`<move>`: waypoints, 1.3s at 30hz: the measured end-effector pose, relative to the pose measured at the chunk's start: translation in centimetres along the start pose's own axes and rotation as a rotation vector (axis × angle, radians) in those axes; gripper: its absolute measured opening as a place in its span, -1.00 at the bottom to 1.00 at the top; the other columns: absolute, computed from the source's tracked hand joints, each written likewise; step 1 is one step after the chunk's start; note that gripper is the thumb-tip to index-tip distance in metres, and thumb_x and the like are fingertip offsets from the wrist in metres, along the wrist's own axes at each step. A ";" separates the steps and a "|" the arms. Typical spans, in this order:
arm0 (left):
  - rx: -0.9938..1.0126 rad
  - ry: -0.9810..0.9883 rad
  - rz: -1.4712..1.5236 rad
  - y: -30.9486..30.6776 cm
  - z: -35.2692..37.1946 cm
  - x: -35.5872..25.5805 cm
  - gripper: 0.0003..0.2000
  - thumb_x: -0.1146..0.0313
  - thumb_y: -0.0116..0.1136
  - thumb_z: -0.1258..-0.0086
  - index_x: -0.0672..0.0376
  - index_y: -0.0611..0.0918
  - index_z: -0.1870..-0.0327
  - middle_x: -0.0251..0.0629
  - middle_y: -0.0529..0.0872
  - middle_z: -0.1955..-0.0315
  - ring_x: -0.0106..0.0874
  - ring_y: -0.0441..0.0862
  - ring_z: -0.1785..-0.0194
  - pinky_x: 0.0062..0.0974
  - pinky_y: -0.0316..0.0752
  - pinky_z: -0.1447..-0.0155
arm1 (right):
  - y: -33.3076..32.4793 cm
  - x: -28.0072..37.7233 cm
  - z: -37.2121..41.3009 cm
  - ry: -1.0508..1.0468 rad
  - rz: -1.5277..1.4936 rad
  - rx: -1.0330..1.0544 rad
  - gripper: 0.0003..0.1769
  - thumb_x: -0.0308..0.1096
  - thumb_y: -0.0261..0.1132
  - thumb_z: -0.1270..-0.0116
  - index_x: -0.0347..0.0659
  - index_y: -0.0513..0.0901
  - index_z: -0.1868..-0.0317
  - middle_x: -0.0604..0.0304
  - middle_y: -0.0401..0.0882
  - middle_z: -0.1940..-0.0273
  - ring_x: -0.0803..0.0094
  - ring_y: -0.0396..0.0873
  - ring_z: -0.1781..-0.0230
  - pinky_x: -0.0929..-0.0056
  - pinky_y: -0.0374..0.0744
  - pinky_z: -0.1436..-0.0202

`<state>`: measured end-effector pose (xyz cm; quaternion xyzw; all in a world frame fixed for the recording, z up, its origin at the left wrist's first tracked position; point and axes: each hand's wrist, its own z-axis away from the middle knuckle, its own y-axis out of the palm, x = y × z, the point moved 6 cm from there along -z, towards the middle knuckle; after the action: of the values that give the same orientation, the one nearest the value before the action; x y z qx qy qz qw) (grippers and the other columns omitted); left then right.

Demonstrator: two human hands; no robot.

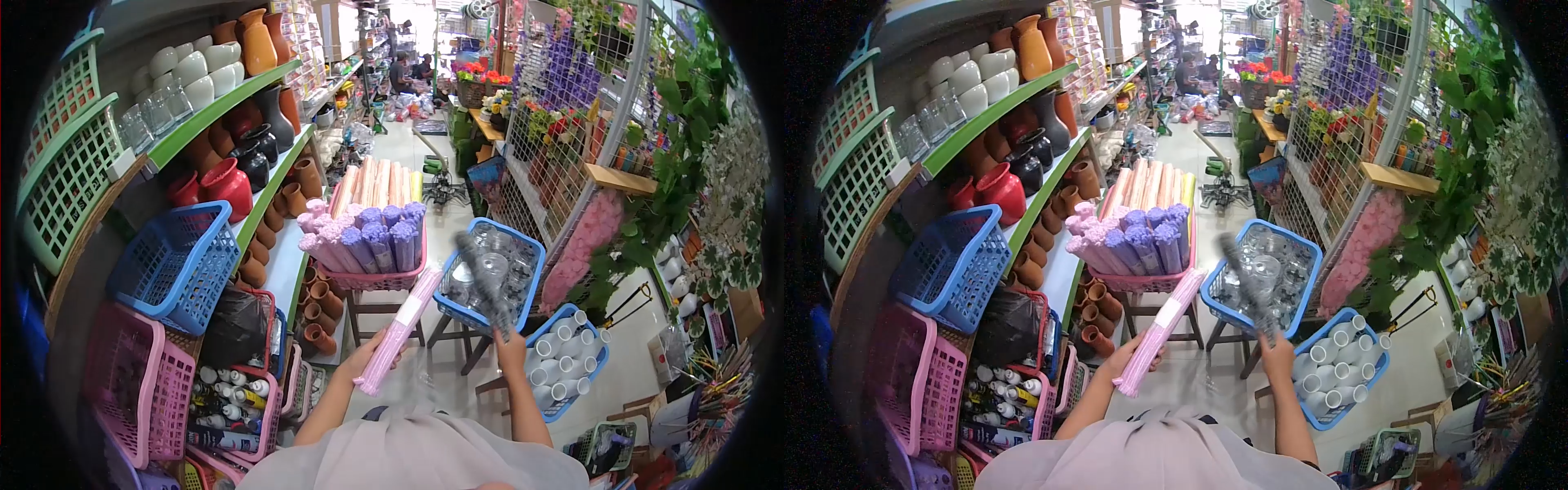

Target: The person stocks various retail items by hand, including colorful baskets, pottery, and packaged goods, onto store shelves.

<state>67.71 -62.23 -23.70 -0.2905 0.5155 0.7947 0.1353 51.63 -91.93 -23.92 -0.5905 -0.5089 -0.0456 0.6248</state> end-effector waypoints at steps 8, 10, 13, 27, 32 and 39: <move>-0.022 0.150 0.064 -1.5 2.5 -1.5 -0.57 -0.03 -0.20 -0.53 0.07 0.37 -0.22 -0.24 0.48 0.26 -0.39 0.46 0.27 -0.51 0.45 0.23 | 4.1 0.2 -7.2 -0.010 0.211 0.025 -0.47 -0.07 0.39 -0.11 -0.25 0.50 0.03 -0.10 0.59 0.10 -0.07 0.56 0.07 0.08 0.51 0.02; -0.061 0.163 0.108 -2.6 2.6 -1.4 -0.57 -0.02 -0.19 -0.52 0.07 0.36 -0.22 -0.22 0.48 0.25 -0.37 0.47 0.27 -0.51 0.45 0.22 | 4.7 1.8 -7.7 -0.150 0.241 -0.056 -0.53 -0.20 0.40 -0.07 -0.22 0.49 0.05 -0.04 0.53 0.07 -0.03 0.51 0.01 0.07 0.47 0.02; -0.021 0.172 0.151 -3.3 2.9 -1.4 -0.57 -0.03 -0.19 -0.52 -0.12 0.29 -0.32 -0.23 0.55 0.23 -0.40 0.57 0.28 -0.45 0.54 0.23 | 7.2 1.6 -7.4 -0.151 0.378 0.033 -0.52 -0.33 0.36 -0.08 -0.13 0.49 -0.05 0.09 0.46 -0.02 0.09 0.41 -0.12 0.02 0.41 -0.06; -0.076 0.279 -0.160 -1.5 3.0 -1.8 -0.40 0.13 0.04 -0.45 -0.05 0.08 -0.41 -0.16 0.52 0.13 -0.41 0.58 0.23 -0.44 0.55 0.15 | 7.7 7.7 -3.5 -0.360 -0.068 0.044 -0.55 -0.28 0.35 -0.17 -0.18 0.51 -0.07 0.09 0.50 -0.04 0.13 0.46 -0.08 0.14 0.43 -0.12; -0.177 0.218 -0.510 2.7 3.3 -1.8 -0.20 0.38 0.28 -0.26 -0.05 0.01 -0.43 -0.12 0.48 0.11 -0.40 0.60 0.25 -0.38 0.58 0.20 | 10.5 13.9 -1.9 -0.046 -0.884 0.507 -0.51 -0.09 0.28 -0.32 -0.22 0.47 -0.12 0.14 0.61 0.13 0.31 0.59 0.15 0.38 0.56 0.09; -0.250 0.236 -0.990 4.9 4.7 -1.5 -0.28 0.35 0.27 -0.28 0.13 0.11 -0.38 -0.22 0.49 0.12 -0.52 0.55 0.29 -0.52 0.50 0.19 | 10.8 19.6 -0.7 0.346 -1.562 0.737 -0.54 0.04 0.24 -0.34 -0.20 0.44 0.06 0.11 0.59 0.27 0.21 0.64 0.23 0.22 0.63 0.09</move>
<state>64.90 -59.97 -17.78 -0.6008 0.2295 0.6530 0.3999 68.53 -78.54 -17.70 0.1805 -0.6479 -0.3816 0.6341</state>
